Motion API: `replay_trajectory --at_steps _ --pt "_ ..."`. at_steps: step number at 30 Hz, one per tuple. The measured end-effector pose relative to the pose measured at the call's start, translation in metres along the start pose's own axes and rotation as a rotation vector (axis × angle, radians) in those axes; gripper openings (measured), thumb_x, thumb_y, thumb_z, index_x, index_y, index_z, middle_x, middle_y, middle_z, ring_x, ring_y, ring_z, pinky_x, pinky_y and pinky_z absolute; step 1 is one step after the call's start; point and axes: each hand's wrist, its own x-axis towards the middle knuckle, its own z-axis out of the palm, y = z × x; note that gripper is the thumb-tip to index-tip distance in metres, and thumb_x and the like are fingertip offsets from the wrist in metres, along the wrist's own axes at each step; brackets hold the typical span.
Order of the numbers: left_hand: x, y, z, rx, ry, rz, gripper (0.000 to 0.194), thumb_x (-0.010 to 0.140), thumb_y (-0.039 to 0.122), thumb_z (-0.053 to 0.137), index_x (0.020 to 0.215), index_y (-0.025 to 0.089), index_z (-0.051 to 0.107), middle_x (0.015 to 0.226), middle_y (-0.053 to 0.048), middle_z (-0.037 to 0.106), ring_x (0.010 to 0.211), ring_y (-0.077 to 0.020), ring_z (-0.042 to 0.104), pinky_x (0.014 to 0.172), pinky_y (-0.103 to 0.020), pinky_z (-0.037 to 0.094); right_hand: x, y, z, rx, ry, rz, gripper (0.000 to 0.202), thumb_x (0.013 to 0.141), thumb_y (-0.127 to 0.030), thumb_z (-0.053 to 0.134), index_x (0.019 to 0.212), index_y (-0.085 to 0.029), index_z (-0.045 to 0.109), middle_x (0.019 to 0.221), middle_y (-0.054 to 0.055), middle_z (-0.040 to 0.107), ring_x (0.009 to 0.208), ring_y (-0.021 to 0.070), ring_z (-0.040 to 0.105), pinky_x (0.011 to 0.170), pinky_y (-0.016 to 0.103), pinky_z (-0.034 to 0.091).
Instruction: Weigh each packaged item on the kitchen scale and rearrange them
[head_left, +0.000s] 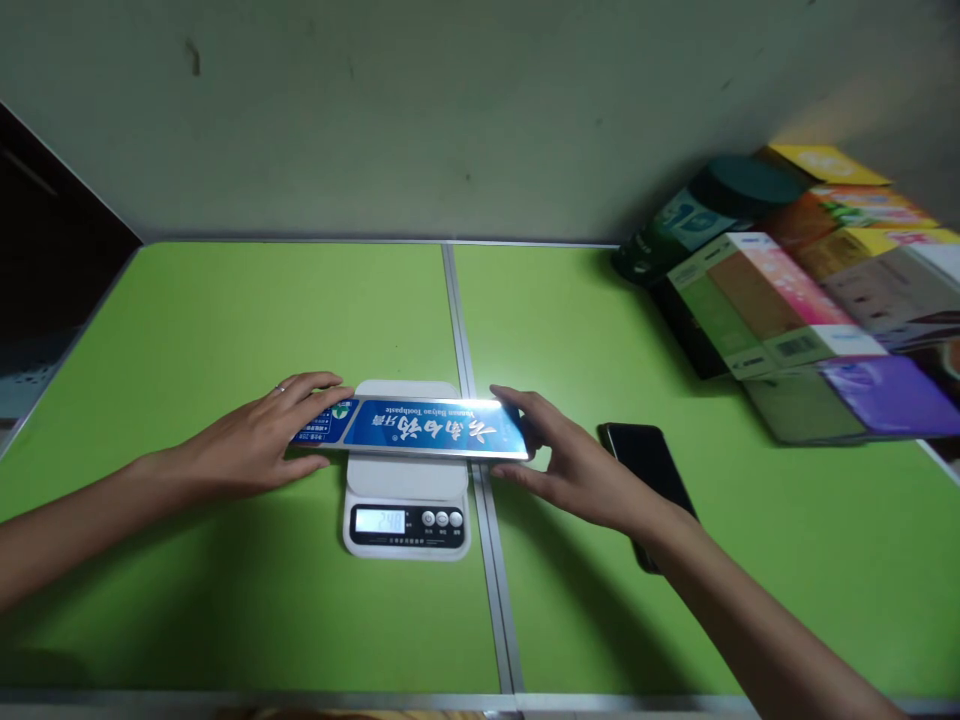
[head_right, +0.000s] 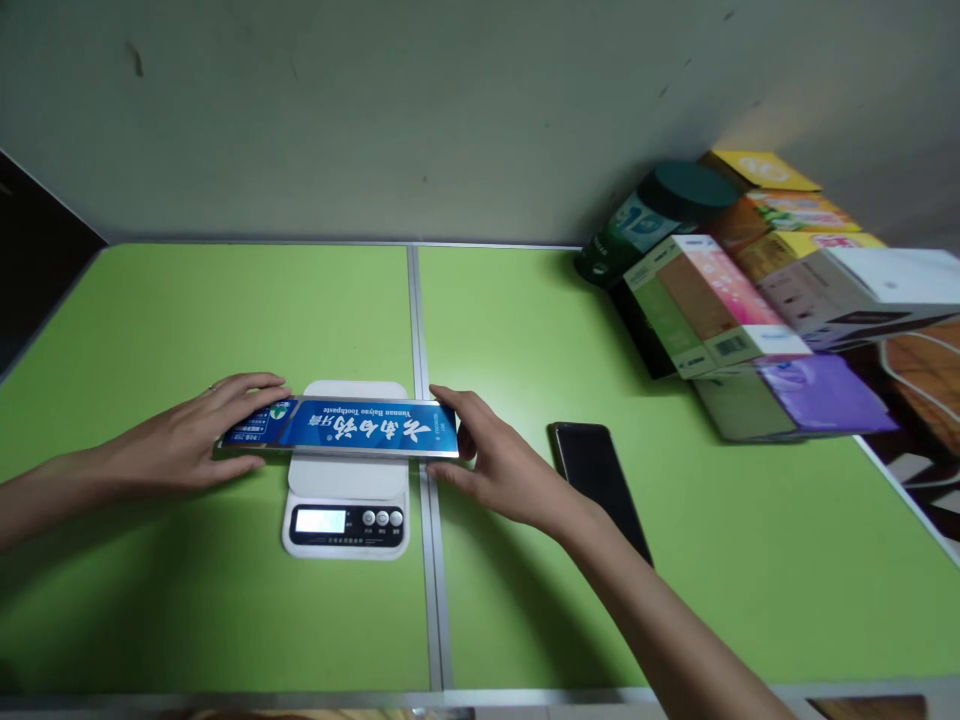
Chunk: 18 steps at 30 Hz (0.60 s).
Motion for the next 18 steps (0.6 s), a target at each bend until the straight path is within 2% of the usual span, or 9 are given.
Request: replay_trajectory --at_steps 4,8,13,15,18 --pt "0.003 0.002 0.001 -0.022 0.021 0.011 0.068 0.085 0.043 0.056 0.148 0.034 0.029 0.151 -0.009 0.035 0.121 -0.0362 0.051 0.087 -0.051 0.057 0.000 0.001 0.002 -0.001 0.012 -0.009 0.064 0.085 -0.031 0.060 0.143 -0.026 0.032 0.125 0.013 0.053 0.080 0.0194 0.060 0.072 0.039 0.057" --pt "0.006 0.007 -0.002 -0.034 0.036 0.039 0.063 0.087 0.046 0.054 0.145 0.029 0.035 0.140 -0.011 0.049 0.116 -0.0343 0.054 0.087 -0.052 0.056 0.002 -0.002 0.002 0.007 0.043 -0.037 0.054 0.085 -0.028 0.060 0.135 -0.025 0.040 0.121 0.013 0.055 0.081 0.0197 0.061 0.069 0.038 0.057" --pt "0.013 0.012 -0.017 -0.015 0.109 0.108 0.056 0.089 0.047 0.050 0.142 0.032 0.039 0.133 -0.009 0.055 0.112 -0.0320 0.057 0.085 -0.050 0.057 0.001 -0.004 -0.007 -0.044 0.105 -0.056 0.046 0.080 -0.024 0.066 0.122 -0.021 0.049 0.118 0.014 0.054 0.083 0.0202 0.060 0.070 0.036 0.055" --pt "0.025 0.017 -0.027 0.029 0.157 0.157 0.055 0.088 0.046 0.050 0.141 0.034 0.041 0.132 -0.008 0.056 0.111 -0.0321 0.057 0.085 -0.051 0.057 -0.004 0.001 -0.015 -0.066 0.159 -0.058 0.047 0.078 -0.023 0.066 0.122 -0.020 0.049 0.116 0.013 0.054 0.084 0.0207 0.060 0.072 0.038 0.055" --pt "0.061 0.035 -0.042 0.073 0.165 0.216 0.055 0.086 0.047 0.049 0.140 0.033 0.043 0.130 -0.007 0.057 0.109 -0.0324 0.058 0.083 -0.049 0.057 -0.014 0.016 -0.031 -0.104 0.263 -0.036 0.049 0.078 -0.023 0.065 0.124 -0.019 0.048 0.118 0.014 0.055 0.095 0.0251 0.060 0.079 0.042 0.054"
